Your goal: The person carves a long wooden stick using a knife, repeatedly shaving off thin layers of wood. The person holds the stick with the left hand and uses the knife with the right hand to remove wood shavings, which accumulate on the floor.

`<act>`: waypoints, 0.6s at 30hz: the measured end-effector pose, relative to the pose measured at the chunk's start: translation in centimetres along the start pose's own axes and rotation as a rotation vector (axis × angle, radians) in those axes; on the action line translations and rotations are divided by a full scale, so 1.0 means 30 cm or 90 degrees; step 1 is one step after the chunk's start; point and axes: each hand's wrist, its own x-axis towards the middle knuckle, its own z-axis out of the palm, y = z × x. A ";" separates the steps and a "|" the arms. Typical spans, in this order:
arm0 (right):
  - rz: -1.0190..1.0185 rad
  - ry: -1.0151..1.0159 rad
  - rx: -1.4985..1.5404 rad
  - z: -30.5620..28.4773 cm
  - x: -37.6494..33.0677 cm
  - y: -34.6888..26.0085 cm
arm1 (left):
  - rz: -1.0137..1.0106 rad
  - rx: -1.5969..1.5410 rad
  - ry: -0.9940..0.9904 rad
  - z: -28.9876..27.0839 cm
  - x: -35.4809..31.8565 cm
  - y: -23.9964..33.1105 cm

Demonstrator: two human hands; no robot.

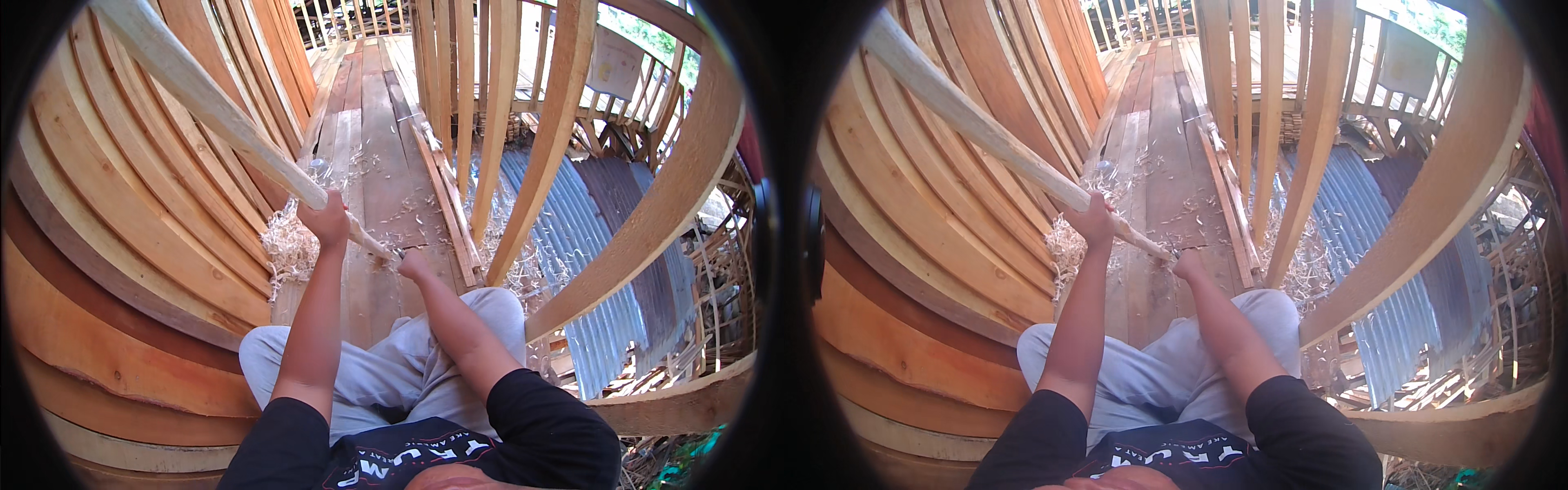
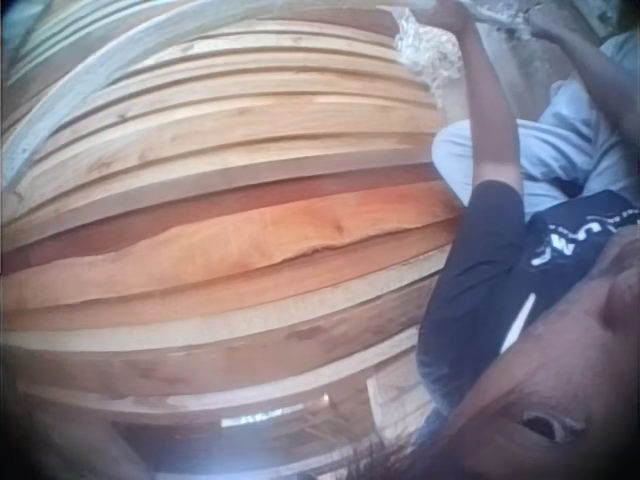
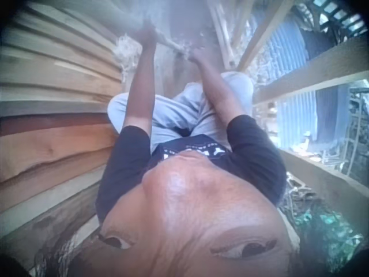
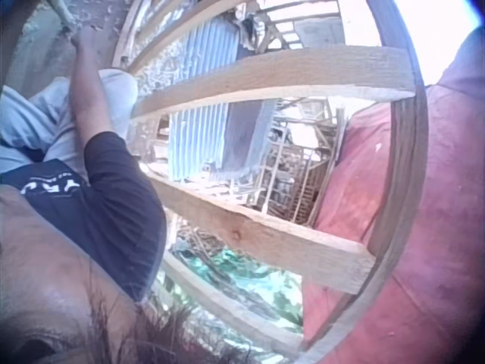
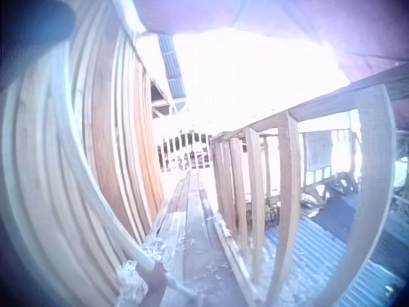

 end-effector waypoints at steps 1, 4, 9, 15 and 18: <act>0.055 -0.017 0.088 0.011 0.004 0.001 | 0.011 0.025 0.001 0.003 0.003 0.007; 0.062 0.020 0.204 -0.016 0.091 0.119 | 0.014 -0.024 0.025 0.122 -0.024 0.028; -0.006 0.108 0.275 -0.059 0.022 0.075 | -0.007 0.039 -0.008 0.115 0.014 -0.023; 0.050 0.101 0.360 -0.119 -0.057 -0.014 | 0.007 0.057 0.023 0.114 0.015 -0.027; 0.069 0.117 0.419 -0.118 -0.081 -0.086 | 0.011 0.075 0.060 0.102 0.008 0.000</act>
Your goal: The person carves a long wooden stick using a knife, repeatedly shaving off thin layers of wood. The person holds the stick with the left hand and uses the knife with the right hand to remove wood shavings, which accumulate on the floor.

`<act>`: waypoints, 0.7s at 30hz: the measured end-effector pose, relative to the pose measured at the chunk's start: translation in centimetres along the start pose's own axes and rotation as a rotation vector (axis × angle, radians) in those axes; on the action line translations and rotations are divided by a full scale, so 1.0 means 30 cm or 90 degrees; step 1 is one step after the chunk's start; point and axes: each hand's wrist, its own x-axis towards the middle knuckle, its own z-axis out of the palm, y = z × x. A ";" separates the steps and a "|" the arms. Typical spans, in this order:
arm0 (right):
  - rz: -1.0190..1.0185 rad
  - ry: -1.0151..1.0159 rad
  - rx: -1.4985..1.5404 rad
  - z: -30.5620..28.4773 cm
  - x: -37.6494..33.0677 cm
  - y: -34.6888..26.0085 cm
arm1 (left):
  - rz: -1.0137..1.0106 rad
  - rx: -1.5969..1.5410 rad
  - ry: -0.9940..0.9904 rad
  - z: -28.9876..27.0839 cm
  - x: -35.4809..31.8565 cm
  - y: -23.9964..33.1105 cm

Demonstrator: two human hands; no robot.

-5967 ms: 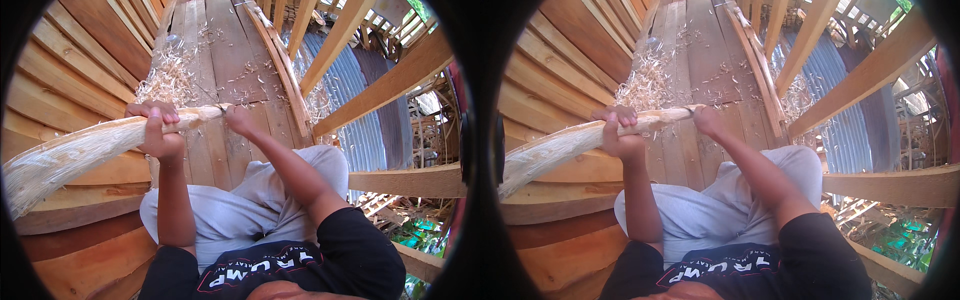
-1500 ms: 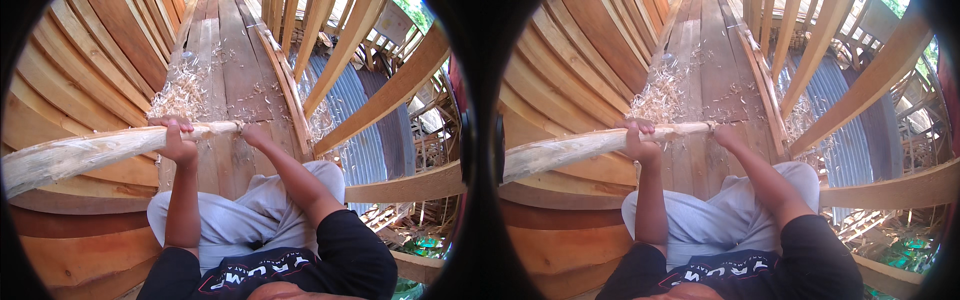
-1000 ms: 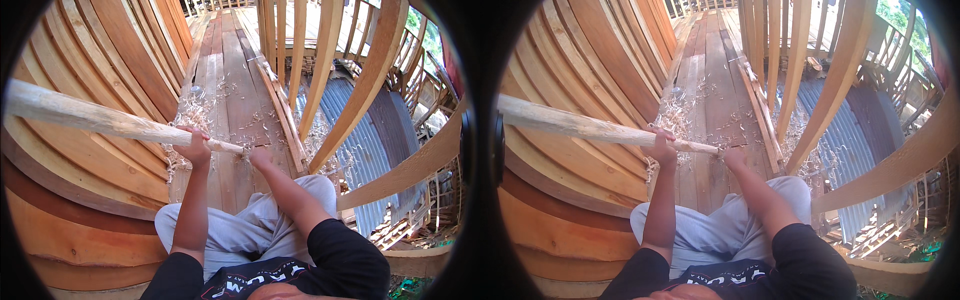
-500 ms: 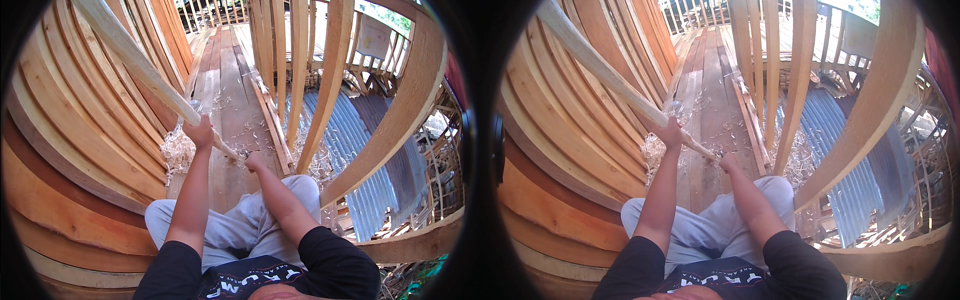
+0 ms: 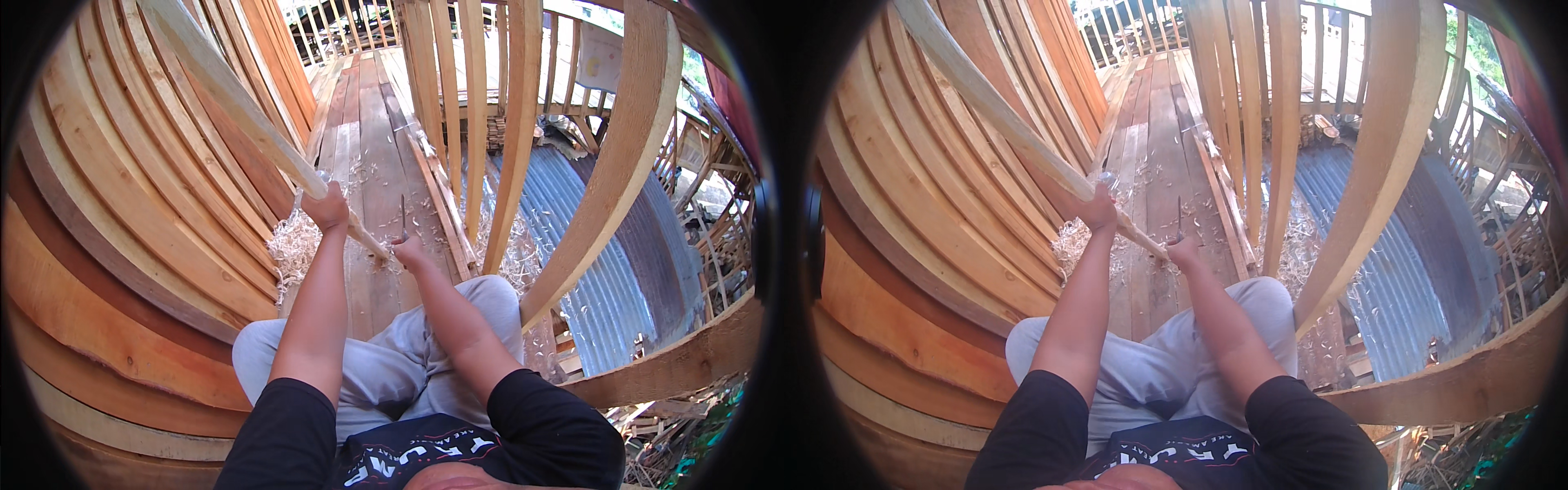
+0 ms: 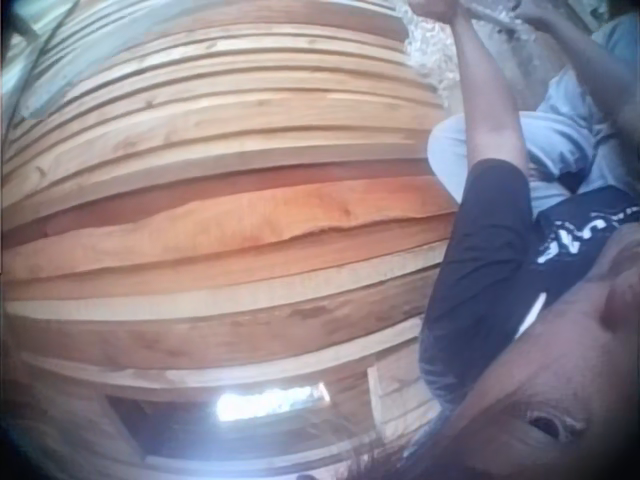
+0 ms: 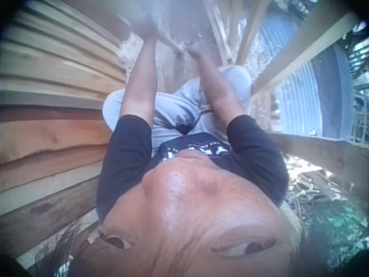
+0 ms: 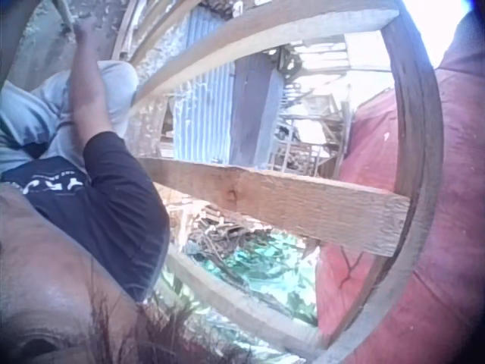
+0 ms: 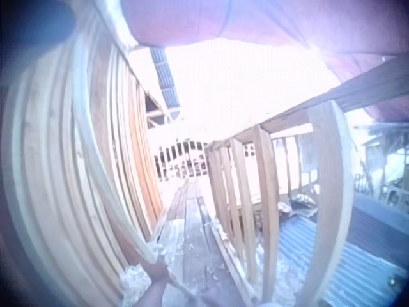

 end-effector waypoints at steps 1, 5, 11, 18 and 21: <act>-0.005 0.015 0.025 0.005 0.004 -0.011 | 0.037 0.004 0.014 0.004 0.006 -0.008; -0.030 0.043 0.019 0.048 -0.053 -0.081 | 0.084 0.027 0.033 -0.032 0.017 -0.009; -0.028 0.043 0.029 0.026 -0.085 -0.095 | 0.019 0.039 0.024 -0.088 0.026 -0.019; 0.071 0.068 0.063 0.050 -0.023 -0.026 | -0.057 -0.044 -0.023 -0.063 0.016 0.038; 0.054 0.033 0.055 0.088 -0.019 -0.008 | -0.067 -0.066 -0.015 -0.100 0.039 0.028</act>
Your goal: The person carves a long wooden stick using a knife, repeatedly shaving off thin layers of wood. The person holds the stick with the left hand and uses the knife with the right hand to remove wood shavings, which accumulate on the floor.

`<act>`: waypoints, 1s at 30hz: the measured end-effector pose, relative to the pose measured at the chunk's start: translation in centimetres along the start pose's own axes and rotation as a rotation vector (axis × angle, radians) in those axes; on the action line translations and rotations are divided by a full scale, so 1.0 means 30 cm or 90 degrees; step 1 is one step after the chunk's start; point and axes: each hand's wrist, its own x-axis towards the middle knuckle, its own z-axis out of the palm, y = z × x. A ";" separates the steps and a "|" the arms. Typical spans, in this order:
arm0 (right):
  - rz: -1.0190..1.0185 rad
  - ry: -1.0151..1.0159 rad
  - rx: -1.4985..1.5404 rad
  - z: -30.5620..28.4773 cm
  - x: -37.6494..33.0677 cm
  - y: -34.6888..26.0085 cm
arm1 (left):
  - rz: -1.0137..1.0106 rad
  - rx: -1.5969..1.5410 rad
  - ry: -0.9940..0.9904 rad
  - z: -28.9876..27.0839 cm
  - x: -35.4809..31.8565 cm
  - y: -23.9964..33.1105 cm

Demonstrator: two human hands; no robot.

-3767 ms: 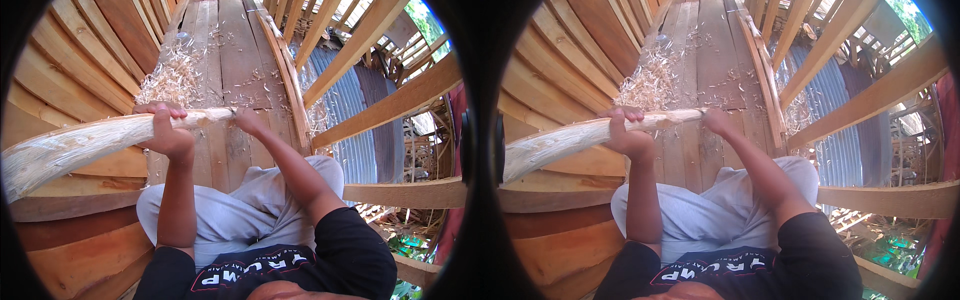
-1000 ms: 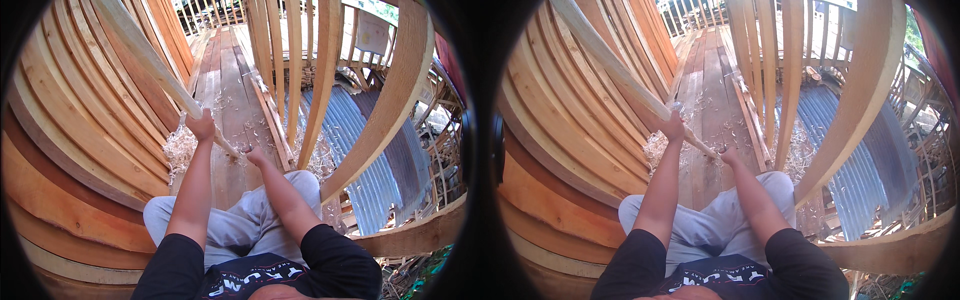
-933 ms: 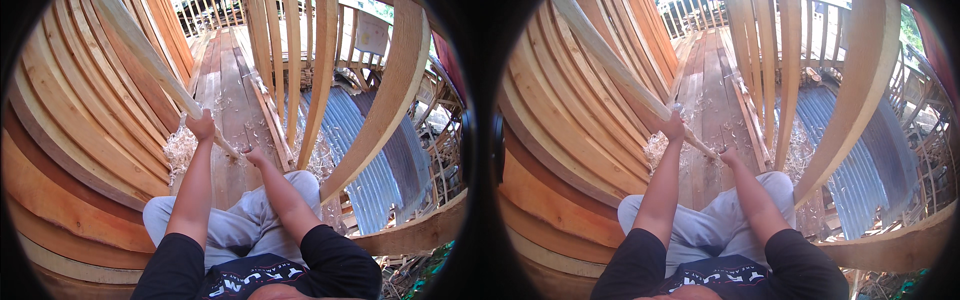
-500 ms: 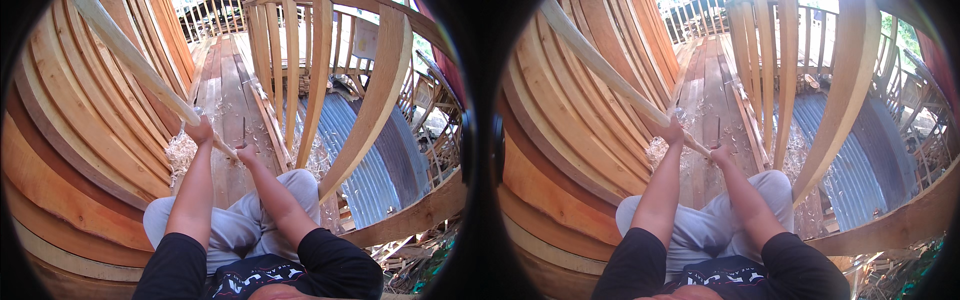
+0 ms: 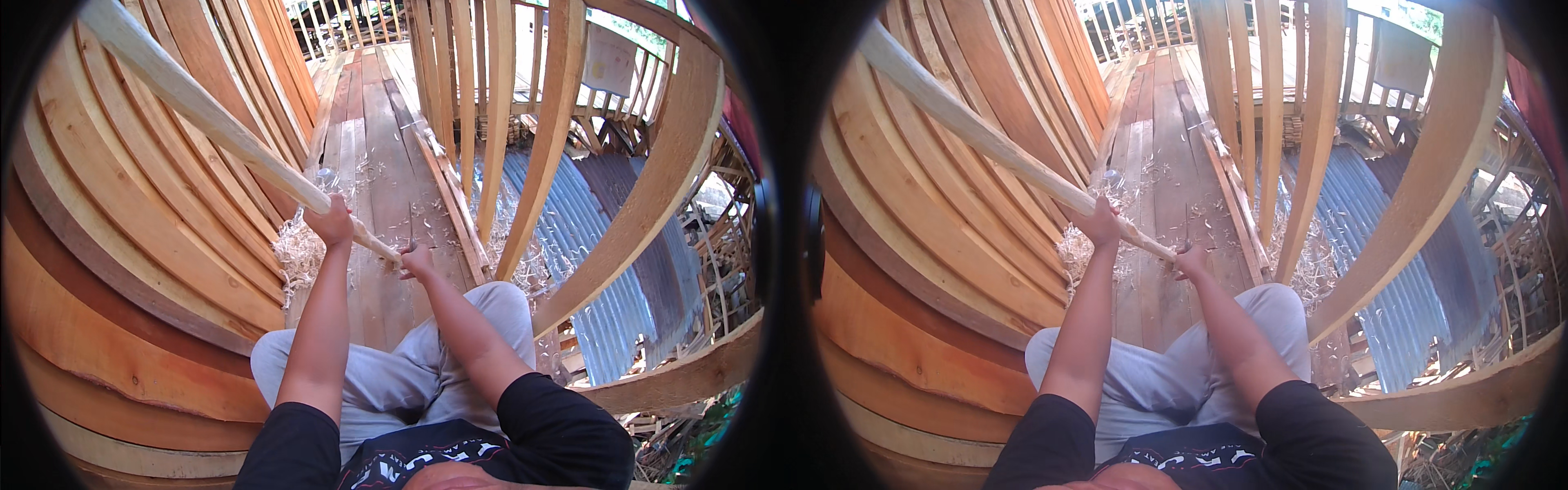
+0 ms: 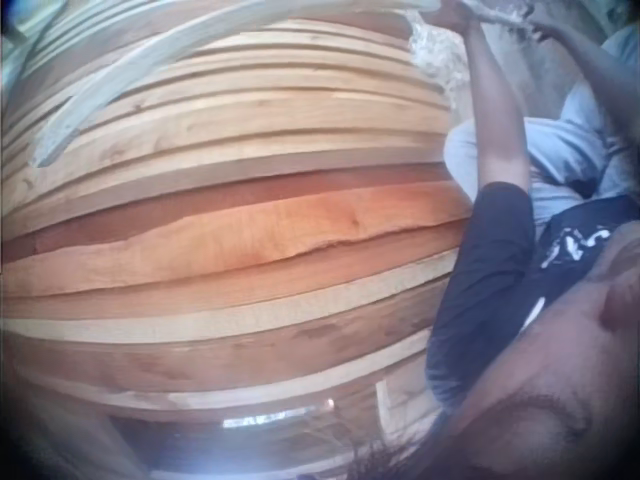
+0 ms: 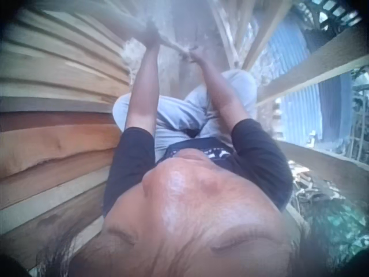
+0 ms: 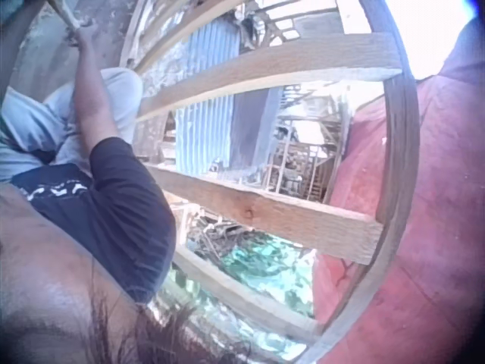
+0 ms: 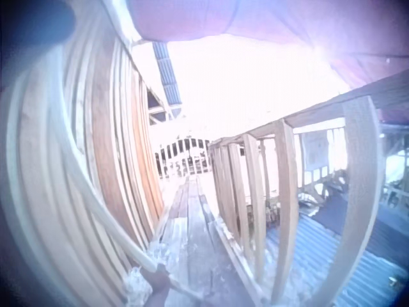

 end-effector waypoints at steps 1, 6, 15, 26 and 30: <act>-0.018 -0.025 -0.043 0.008 0.000 0.013 | 0.001 -0.013 -0.008 -0.029 0.011 -0.012; -0.094 0.001 -0.203 0.000 0.163 0.143 | 0.032 -0.088 -0.075 -0.093 0.032 -0.071; -0.114 0.036 -0.288 0.037 0.307 0.262 | 0.018 -0.182 -0.057 -0.256 0.036 -0.048; 0.035 -0.116 -0.356 0.068 0.320 0.200 | 0.006 -0.177 -0.109 -0.271 0.080 -0.048; 0.021 -0.167 -0.355 0.107 0.251 0.107 | -0.005 -0.189 -0.094 -0.303 0.118 -0.029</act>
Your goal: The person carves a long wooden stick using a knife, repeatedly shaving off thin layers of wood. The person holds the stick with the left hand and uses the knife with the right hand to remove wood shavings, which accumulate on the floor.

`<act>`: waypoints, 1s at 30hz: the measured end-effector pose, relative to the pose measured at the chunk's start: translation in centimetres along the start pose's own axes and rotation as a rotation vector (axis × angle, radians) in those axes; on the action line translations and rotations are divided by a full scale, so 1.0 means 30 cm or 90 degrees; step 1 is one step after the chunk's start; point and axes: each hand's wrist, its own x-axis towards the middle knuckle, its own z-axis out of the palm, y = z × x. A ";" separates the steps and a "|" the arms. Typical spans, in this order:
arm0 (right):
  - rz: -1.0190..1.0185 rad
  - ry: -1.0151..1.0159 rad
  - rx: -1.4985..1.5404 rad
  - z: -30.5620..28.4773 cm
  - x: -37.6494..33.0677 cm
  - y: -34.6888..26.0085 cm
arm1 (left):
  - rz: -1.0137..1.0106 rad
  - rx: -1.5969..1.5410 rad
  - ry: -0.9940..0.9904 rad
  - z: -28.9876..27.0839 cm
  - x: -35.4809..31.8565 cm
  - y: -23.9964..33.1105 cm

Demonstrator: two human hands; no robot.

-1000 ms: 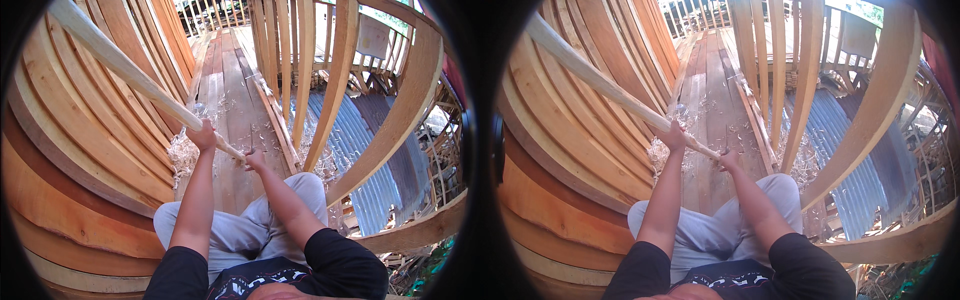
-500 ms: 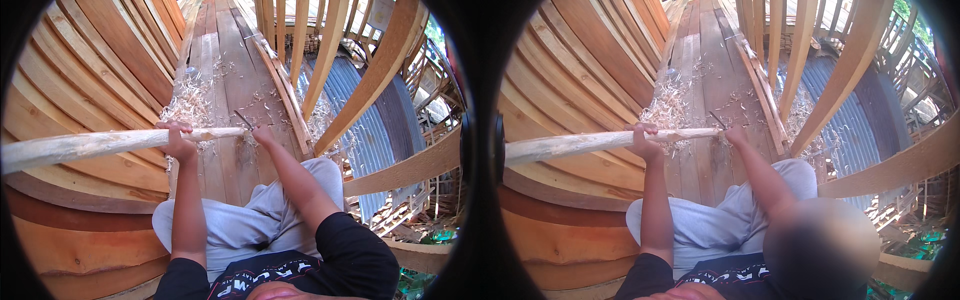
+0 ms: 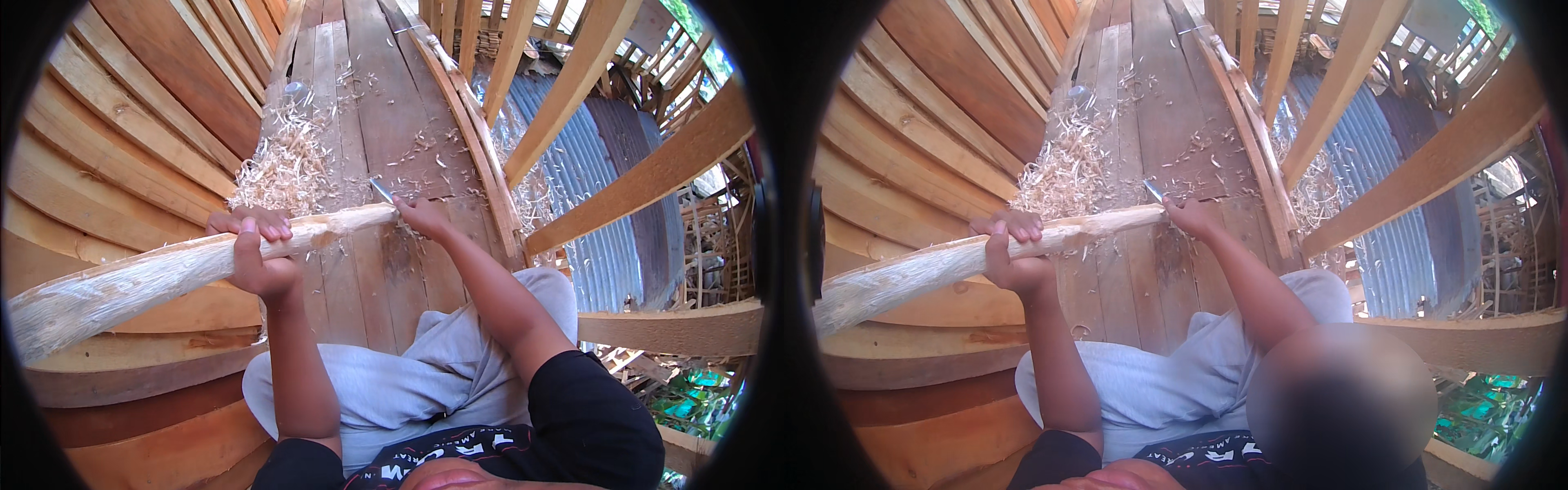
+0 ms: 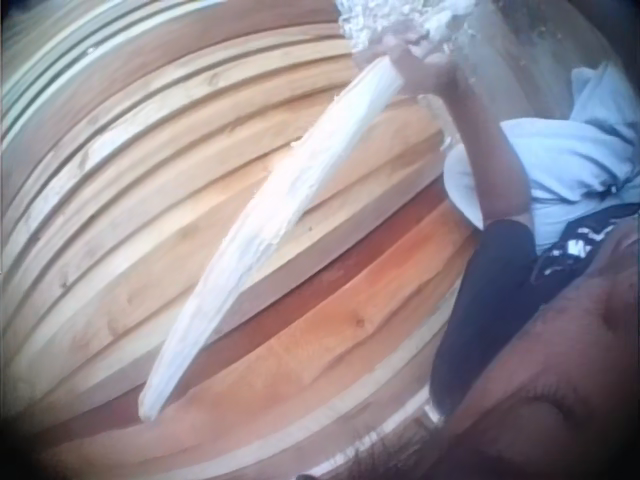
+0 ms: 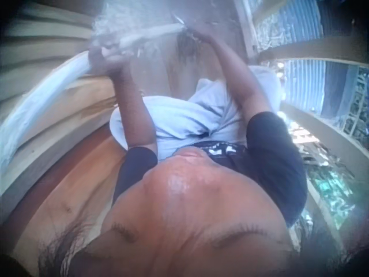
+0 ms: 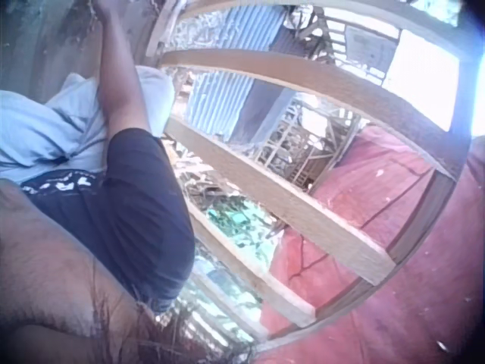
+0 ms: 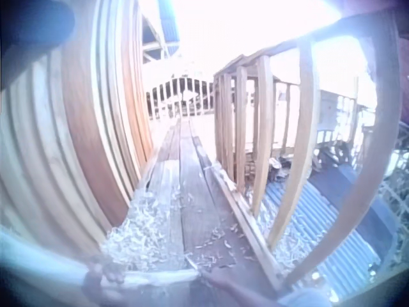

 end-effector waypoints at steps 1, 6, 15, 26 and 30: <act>-0.015 0.000 -0.015 -0.015 -0.003 0.006 | -0.006 -0.009 -0.003 -0.001 0.004 -0.014; 0.062 -0.080 0.085 -0.043 0.011 0.016 | -0.016 -0.006 -0.002 -0.012 0.022 -0.025; 0.317 -0.418 0.382 -0.102 0.039 -0.030 | -0.020 -0.010 -0.027 -0.031 0.050 0.035; 0.308 -0.170 0.360 -0.144 0.013 -0.054 | -0.018 -0.011 0.002 0.021 0.023 0.060; 0.139 0.046 0.098 -0.156 0.021 -0.003 | -0.016 -0.019 0.012 0.046 0.010 0.050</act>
